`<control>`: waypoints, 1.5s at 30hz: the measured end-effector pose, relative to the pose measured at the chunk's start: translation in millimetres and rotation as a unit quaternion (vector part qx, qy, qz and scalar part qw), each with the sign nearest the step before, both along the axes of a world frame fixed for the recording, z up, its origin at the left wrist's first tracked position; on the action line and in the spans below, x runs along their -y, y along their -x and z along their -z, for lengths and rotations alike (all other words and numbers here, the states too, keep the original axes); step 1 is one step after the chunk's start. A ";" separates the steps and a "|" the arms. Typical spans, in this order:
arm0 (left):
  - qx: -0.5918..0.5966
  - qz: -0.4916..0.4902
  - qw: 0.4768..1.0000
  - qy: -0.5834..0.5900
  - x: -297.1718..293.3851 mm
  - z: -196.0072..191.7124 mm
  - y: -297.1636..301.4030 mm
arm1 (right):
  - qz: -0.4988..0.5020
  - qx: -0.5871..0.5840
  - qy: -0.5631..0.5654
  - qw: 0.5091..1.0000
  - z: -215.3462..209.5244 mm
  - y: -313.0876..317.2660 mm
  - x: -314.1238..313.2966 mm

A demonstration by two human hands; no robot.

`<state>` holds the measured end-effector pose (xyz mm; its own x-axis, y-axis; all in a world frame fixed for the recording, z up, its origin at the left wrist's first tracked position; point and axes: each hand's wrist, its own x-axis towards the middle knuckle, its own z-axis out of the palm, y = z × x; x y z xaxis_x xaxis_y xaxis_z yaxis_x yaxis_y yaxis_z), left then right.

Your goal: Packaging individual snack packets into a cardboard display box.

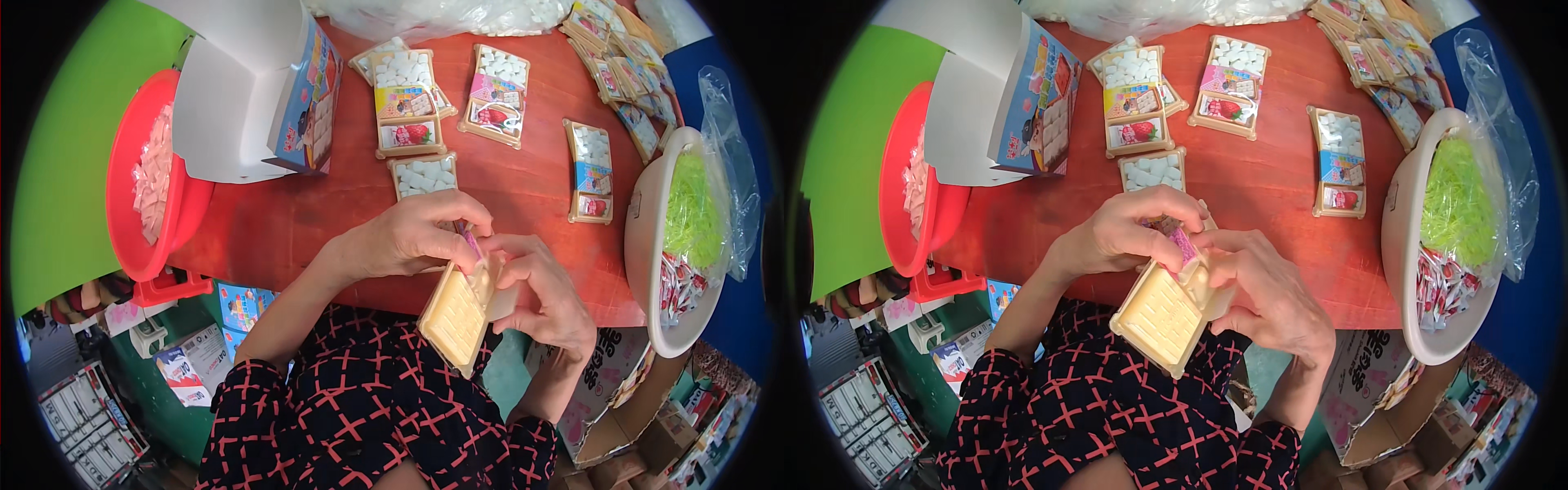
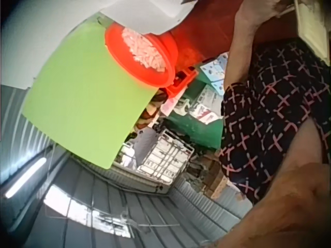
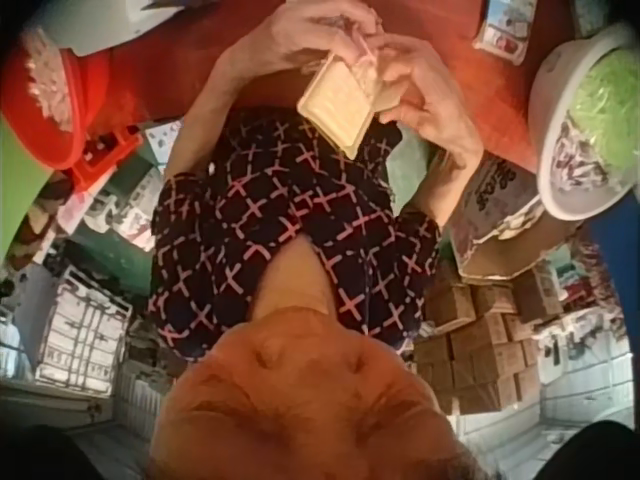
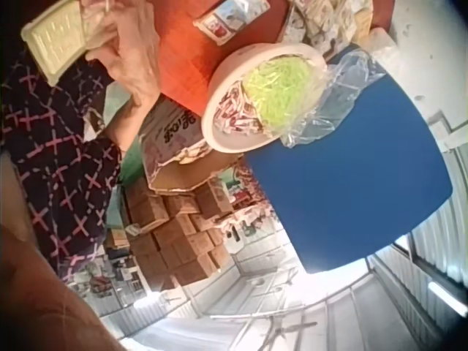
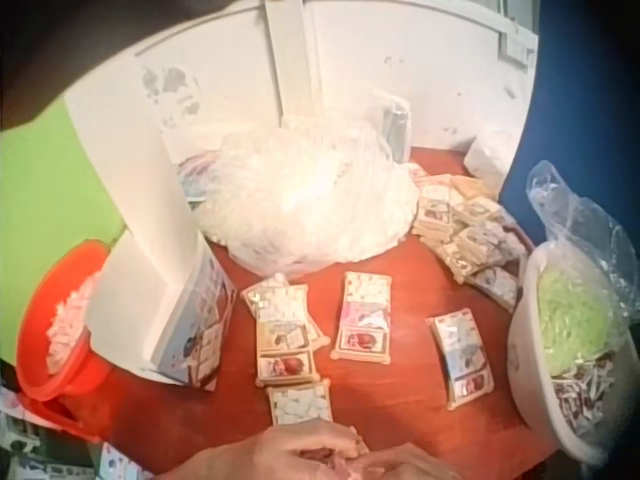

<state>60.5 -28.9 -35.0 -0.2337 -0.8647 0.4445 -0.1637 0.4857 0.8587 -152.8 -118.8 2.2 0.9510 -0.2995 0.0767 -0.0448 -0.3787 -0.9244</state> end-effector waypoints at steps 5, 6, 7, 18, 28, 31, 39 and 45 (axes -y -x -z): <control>0.019 -0.008 1.000 0.006 1.5 0.7 -2.0 | 0.007 0.024 -0.081 0.996 5.1 -2.7 2.3; 0.020 -0.014 1.000 0.008 1.6 0.8 -2.7 | 0.009 0.025 -0.080 0.996 6.3 -1.7 2.9; 0.021 -0.012 1.000 0.009 1.4 0.3 -3.8 | 0.022 0.014 -0.098 0.995 9.8 -0.1 3.4; -0.143 -0.103 0.975 -0.139 -8.8 7.2 6.2 | 0.219 0.221 -0.290 0.905 48.4 -18.9 -22.4; -0.107 -0.111 0.978 -0.143 -16.8 6.0 16.0 | 0.266 0.185 -0.399 0.858 46.9 -25.5 -17.6; -0.088 -0.101 0.975 -0.179 -17.5 10.1 9.5 | 0.273 0.172 -0.383 0.866 48.6 -26.0 -18.1; -0.164 -0.067 0.963 -0.205 -15.2 19.9 5.8 | 0.292 0.176 -0.331 0.880 41.1 -27.4 -15.9; -0.233 -0.053 0.925 -0.296 -13.9 9.6 12.6 | 0.320 0.188 -0.313 0.874 45.3 -26.5 -15.0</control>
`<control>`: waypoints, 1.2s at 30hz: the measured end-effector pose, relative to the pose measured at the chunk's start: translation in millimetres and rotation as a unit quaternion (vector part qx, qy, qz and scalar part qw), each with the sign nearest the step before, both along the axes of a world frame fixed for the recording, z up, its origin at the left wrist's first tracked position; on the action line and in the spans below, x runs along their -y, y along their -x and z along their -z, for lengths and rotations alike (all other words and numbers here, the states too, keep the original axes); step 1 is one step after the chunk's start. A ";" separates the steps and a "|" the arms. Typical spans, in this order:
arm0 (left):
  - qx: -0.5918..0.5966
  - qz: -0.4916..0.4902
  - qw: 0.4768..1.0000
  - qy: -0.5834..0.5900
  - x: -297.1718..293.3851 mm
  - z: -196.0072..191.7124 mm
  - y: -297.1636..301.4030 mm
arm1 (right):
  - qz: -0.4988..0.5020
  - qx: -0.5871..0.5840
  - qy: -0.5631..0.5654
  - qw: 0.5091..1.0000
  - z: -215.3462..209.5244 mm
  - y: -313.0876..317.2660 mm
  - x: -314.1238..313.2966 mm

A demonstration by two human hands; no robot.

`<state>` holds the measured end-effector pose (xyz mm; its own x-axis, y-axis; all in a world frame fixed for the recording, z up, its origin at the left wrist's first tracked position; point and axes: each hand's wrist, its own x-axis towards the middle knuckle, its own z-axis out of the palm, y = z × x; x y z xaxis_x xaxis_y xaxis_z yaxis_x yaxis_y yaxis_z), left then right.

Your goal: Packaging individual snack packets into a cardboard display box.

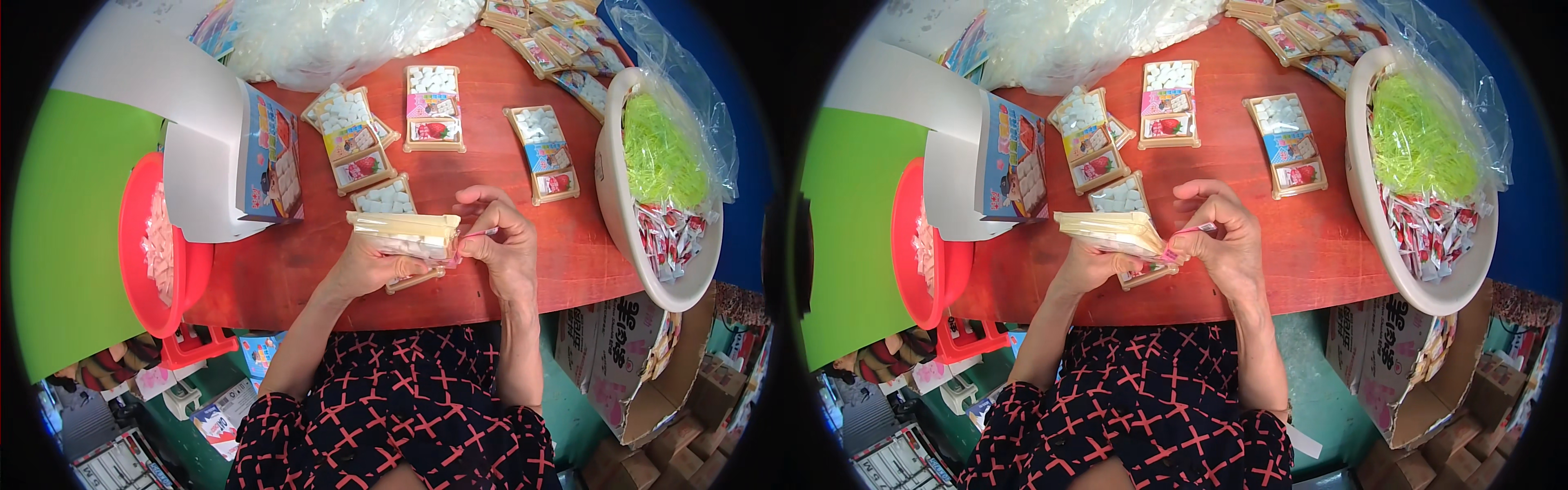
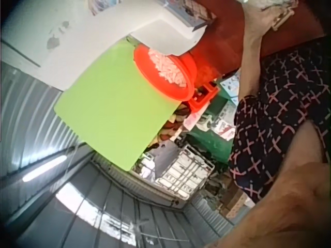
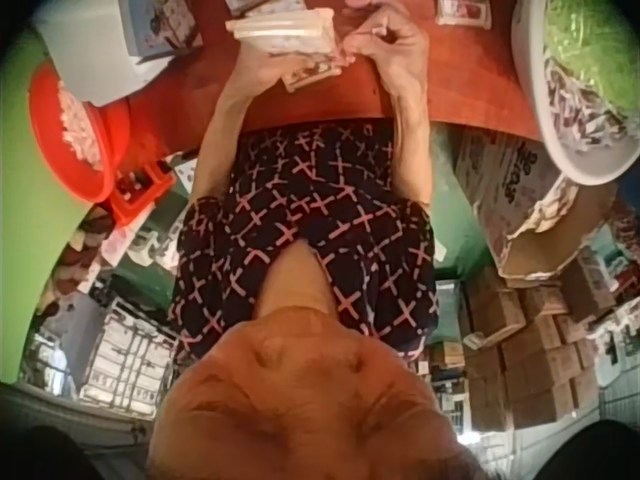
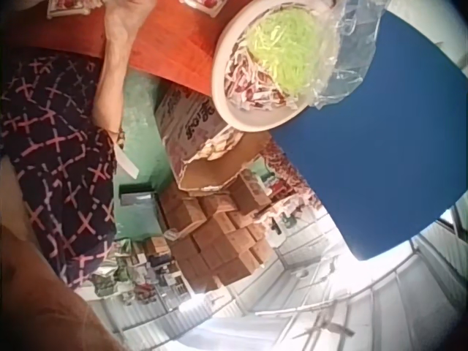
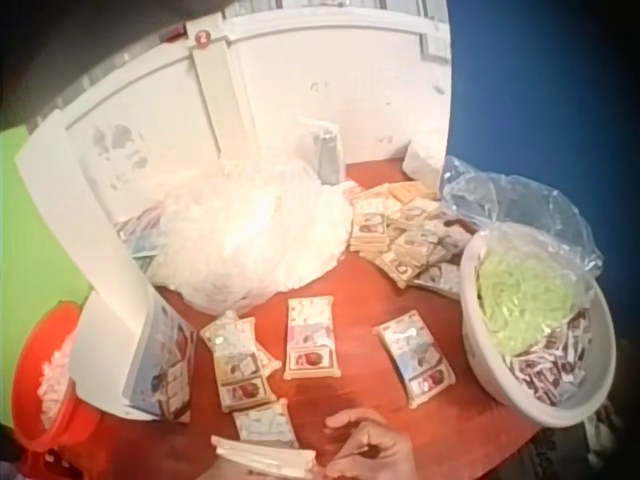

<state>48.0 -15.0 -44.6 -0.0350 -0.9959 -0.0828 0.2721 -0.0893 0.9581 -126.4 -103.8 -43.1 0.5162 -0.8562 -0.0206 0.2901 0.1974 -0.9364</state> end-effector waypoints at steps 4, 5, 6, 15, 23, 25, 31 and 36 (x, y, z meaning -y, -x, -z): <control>0.007 -0.019 1.000 0.008 -0.9 -0.6 -1.3 | 0.012 -0.008 0.037 0.999 -4.2 2.4 0.8; 0.015 -0.015 1.000 0.014 -1.9 1.2 -3.0 | 0.019 -0.021 0.067 0.997 -5.2 3.1 0.4; 0.024 -0.011 0.999 0.020 -2.9 1.8 -4.3 | 0.025 -0.033 0.098 0.994 -5.8 3.0 -0.2; -0.017 0.034 0.999 -0.010 -1.1 0.7 -6.4 | 0.024 -0.030 0.053 0.998 3.1 -1.3 -0.2; -0.028 -0.013 0.999 0.027 4.7 -0.7 5.8 | 0.014 0.001 0.024 1.000 7.7 -2.2 -0.3; -0.011 -0.035 0.998 0.044 2.4 -0.1 5.4 | 0.014 0.006 0.010 1.000 7.4 -0.5 -1.0; 0.192 0.127 0.933 0.276 11.5 -18.9 -7.3 | -0.015 -0.025 0.141 0.990 -7.2 9.9 -6.5; 0.259 0.045 0.929 0.260 -16.3 -43.2 8.3 | -0.090 0.028 0.313 0.945 -19.0 22.6 -7.1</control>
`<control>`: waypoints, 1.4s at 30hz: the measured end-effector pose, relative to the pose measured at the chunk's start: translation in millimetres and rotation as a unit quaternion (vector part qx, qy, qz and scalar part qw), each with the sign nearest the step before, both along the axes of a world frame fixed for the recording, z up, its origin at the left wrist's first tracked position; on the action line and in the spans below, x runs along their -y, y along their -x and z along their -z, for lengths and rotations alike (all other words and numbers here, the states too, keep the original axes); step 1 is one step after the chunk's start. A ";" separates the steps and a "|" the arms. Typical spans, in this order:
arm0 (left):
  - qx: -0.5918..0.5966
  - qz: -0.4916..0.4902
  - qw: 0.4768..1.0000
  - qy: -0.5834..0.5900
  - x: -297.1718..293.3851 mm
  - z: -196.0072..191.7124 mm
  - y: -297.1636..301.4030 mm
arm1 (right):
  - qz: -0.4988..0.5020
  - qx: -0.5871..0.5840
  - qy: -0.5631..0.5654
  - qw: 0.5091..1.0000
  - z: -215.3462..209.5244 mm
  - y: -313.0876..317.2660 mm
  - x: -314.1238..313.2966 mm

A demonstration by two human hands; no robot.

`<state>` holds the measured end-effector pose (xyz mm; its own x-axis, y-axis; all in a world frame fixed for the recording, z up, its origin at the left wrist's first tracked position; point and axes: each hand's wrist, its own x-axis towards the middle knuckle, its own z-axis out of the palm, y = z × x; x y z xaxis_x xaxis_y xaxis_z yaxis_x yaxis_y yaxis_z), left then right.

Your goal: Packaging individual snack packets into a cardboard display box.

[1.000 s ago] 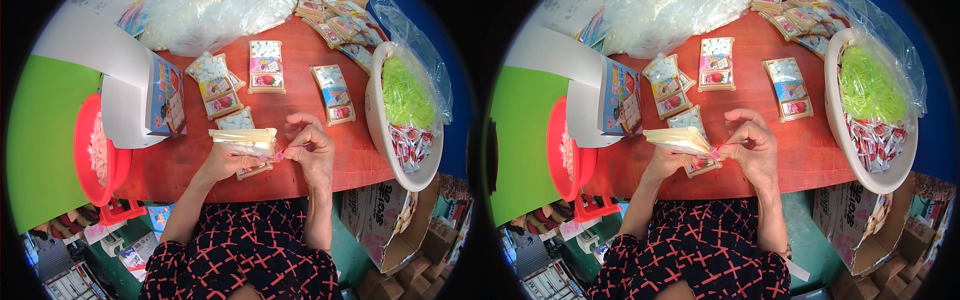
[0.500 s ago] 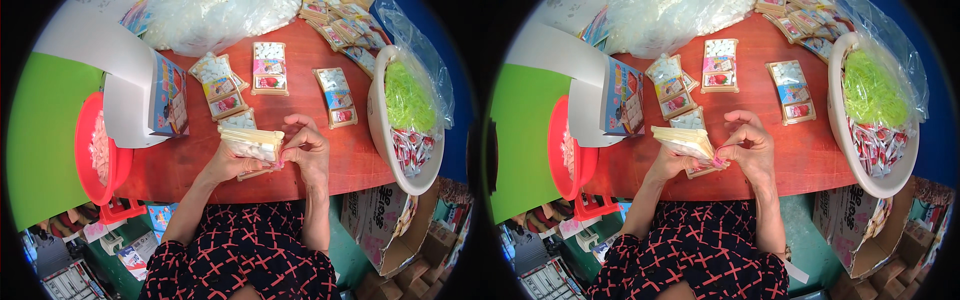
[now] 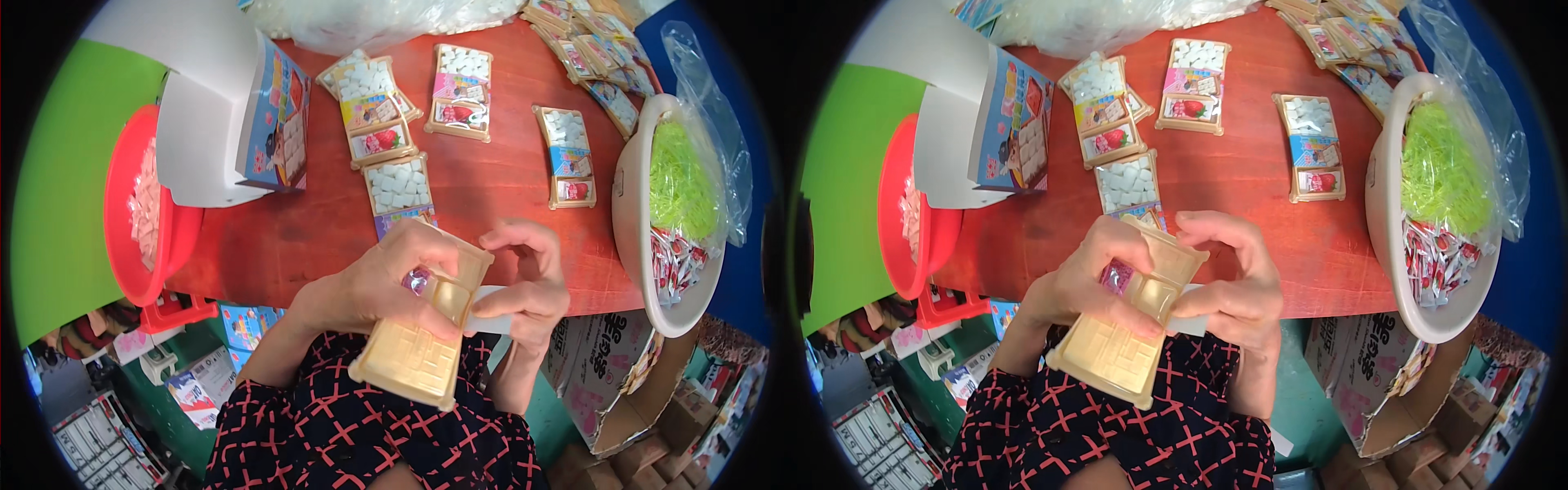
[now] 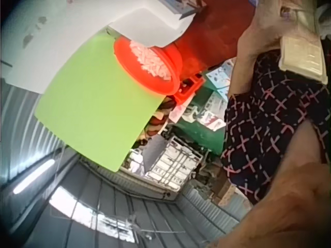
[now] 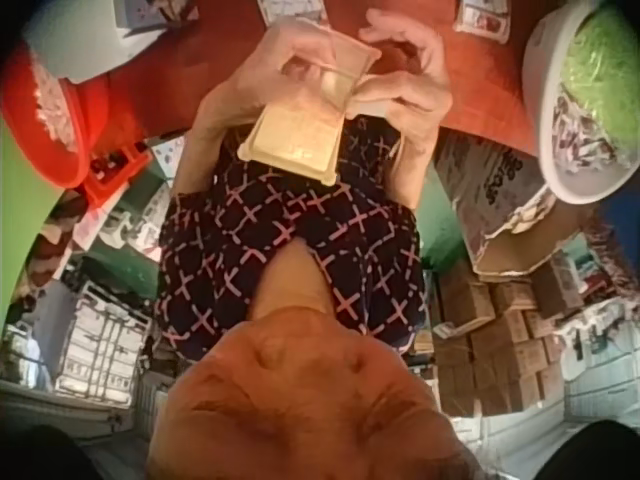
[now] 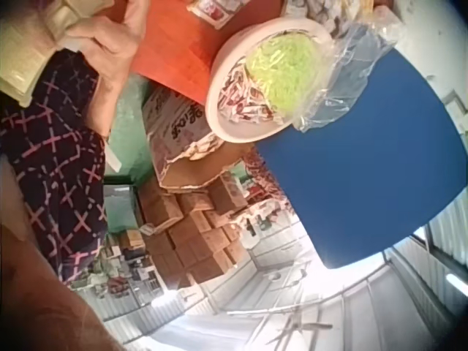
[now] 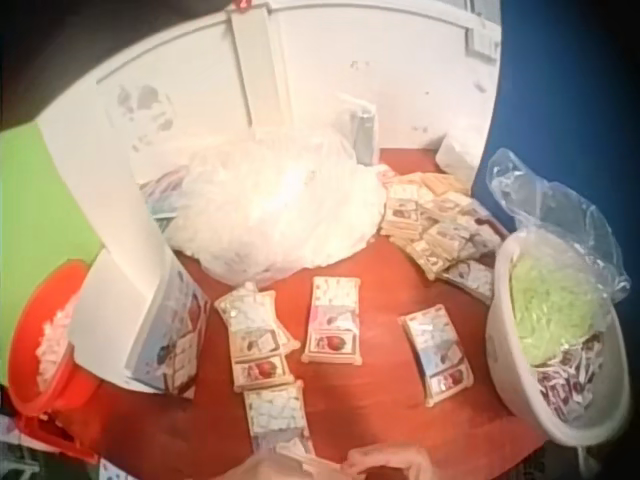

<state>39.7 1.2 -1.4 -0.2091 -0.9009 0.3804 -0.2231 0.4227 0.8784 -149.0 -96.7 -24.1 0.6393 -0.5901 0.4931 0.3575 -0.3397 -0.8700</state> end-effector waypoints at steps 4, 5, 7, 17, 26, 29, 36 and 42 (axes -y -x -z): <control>0.048 0.029 0.997 0.043 -0.3 -3.2 -1.3 | -0.028 0.065 0.008 0.997 2.7 -1.0 -2.4; 0.031 0.016 0.998 0.051 1.8 -5.2 0.0 | -0.046 0.100 -0.027 0.994 4.0 -2.8 -6.2; 0.015 0.003 0.998 0.060 4.5 -3.0 3.5 | -0.067 0.098 -0.070 0.990 -4.1 -6.5 -11.2; -0.163 -0.098 0.977 0.092 -0.3 12.1 11.5 | -0.058 0.035 -0.045 0.997 -11.7 -14.1 -17.1; 0.008 -0.076 0.989 0.125 -2.8 3.7 -2.9 | -0.039 0.021 -0.025 0.999 -9.9 -11.4 -12.9; 0.018 -0.146 0.978 0.145 -8.6 8.6 2.5 | -0.051 0.012 -0.037 0.998 -8.2 -10.7 -10.6; -0.108 -0.250 0.956 0.106 -3.6 8.8 20.1 | -0.094 -0.011 -0.090 0.991 -6.8 -15.0 -10.3; -0.095 -0.148 0.979 0.103 -4.2 13.5 3.0 | -0.105 -0.020 -0.090 0.990 -7.8 -17.7 -10.9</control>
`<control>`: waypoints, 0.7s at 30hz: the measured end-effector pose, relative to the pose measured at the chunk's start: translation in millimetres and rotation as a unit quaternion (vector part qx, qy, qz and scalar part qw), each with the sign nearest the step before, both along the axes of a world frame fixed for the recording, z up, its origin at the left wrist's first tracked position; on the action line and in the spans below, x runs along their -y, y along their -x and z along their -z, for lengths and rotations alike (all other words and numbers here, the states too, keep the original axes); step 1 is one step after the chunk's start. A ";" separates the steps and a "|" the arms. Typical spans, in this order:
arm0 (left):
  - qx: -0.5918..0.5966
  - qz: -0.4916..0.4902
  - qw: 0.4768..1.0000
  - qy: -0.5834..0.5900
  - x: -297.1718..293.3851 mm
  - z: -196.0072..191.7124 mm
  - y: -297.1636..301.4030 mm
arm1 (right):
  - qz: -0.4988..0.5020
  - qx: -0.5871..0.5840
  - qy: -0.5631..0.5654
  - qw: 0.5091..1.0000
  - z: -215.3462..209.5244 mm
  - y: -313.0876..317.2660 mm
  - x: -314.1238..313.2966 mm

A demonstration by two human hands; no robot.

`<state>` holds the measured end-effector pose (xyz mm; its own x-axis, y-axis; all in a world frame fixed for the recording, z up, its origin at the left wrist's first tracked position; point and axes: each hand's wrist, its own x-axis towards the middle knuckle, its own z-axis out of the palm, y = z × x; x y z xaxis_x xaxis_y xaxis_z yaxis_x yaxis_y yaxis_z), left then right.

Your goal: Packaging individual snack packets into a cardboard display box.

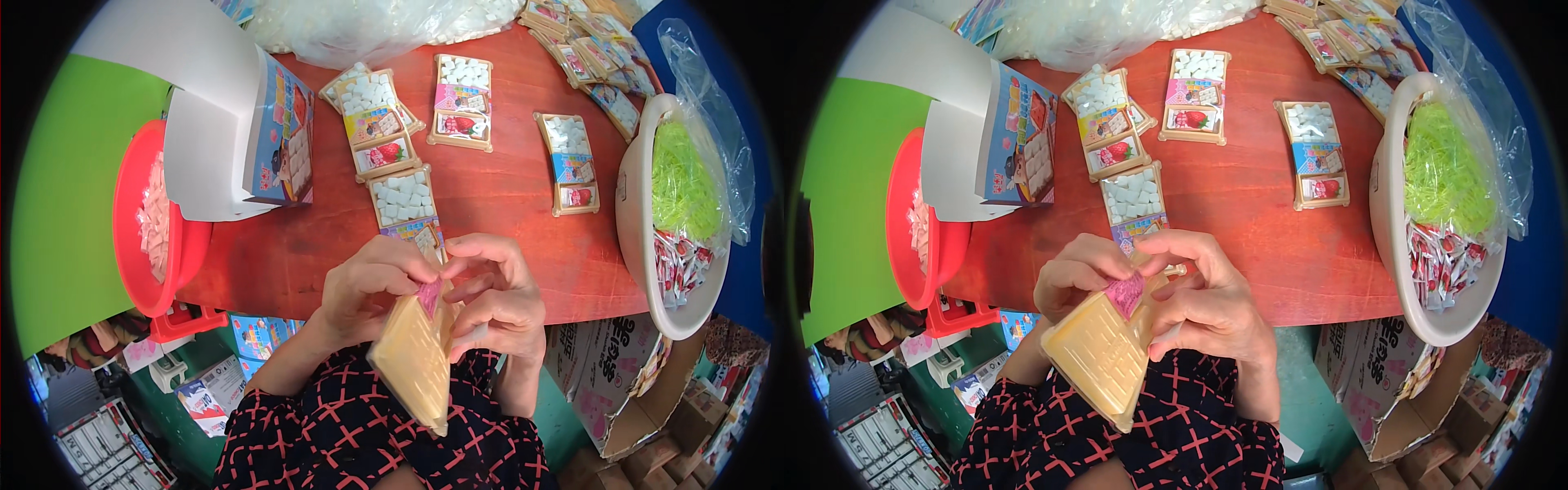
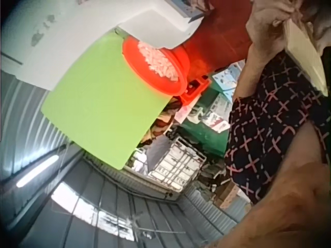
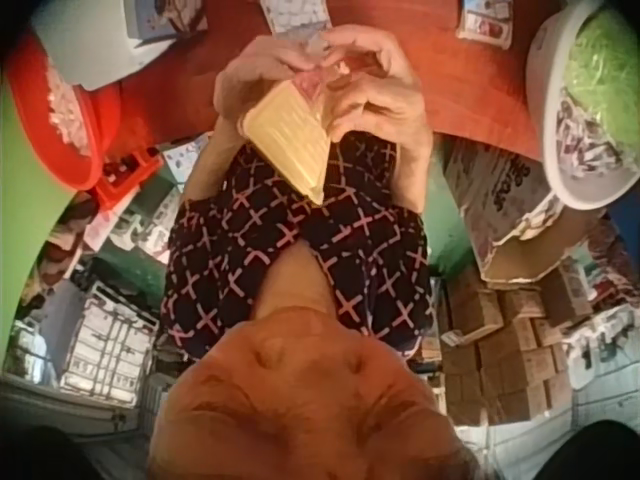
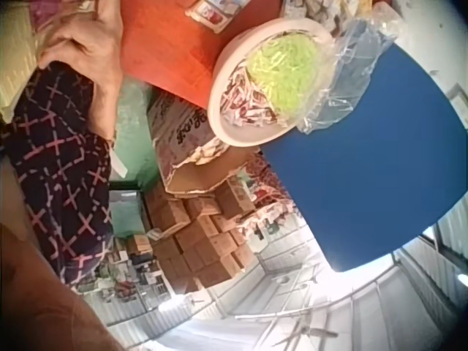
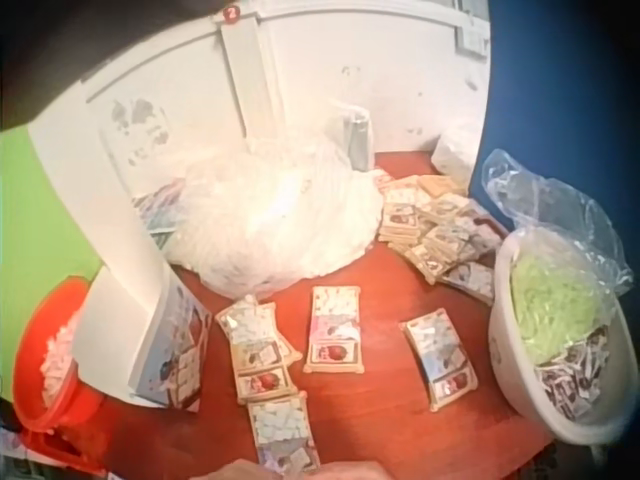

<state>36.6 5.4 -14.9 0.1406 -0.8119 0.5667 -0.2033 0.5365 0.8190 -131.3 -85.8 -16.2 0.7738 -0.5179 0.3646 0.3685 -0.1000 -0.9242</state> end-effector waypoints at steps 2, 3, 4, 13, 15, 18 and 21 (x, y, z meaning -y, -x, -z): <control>-0.010 0.005 1.000 -0.005 -3.6 2.5 -2.4 | 0.003 -0.003 -0.005 1.000 -0.1 -1.0 -0.8; -0.021 0.010 1.000 -0.009 -5.2 4.1 -3.7 | 0.004 -0.006 -0.009 1.000 0.1 -1.2 -1.1; -0.021 0.011 1.000 -0.010 -6.7 6.1 -6.4 | 0.005 -0.006 -0.011 1.000 0.4 -1.1 -1.0; -0.004 0.057 0.997 -0.045 -5.2 -2.2 -6.2 | -0.008 -0.004 -0.003 1.000 -1.7 1.1 1.4; 0.012 0.064 0.997 -0.042 -6.8 -3.1 -6.1 | -0.018 -0.010 0.004 1.000 -1.5 1.3 0.3; 0.005 0.082 0.996 -0.035 -6.2 -2.8 -6.8 | -0.023 -0.015 -0.013 1.000 -1.4 3.7 -3.0; 0.019 0.117 0.993 -0.023 -2.8 -5.0 -11.7 | -0.007 -0.014 -0.005 1.000 -0.3 4.9 -5.9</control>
<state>48.4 8.2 -9.9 -0.0761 -0.8445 0.5301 -0.1075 0.5354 0.8377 -136.2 -79.9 -15.9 0.7914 -0.5103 0.3364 0.3430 -0.0848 -0.9355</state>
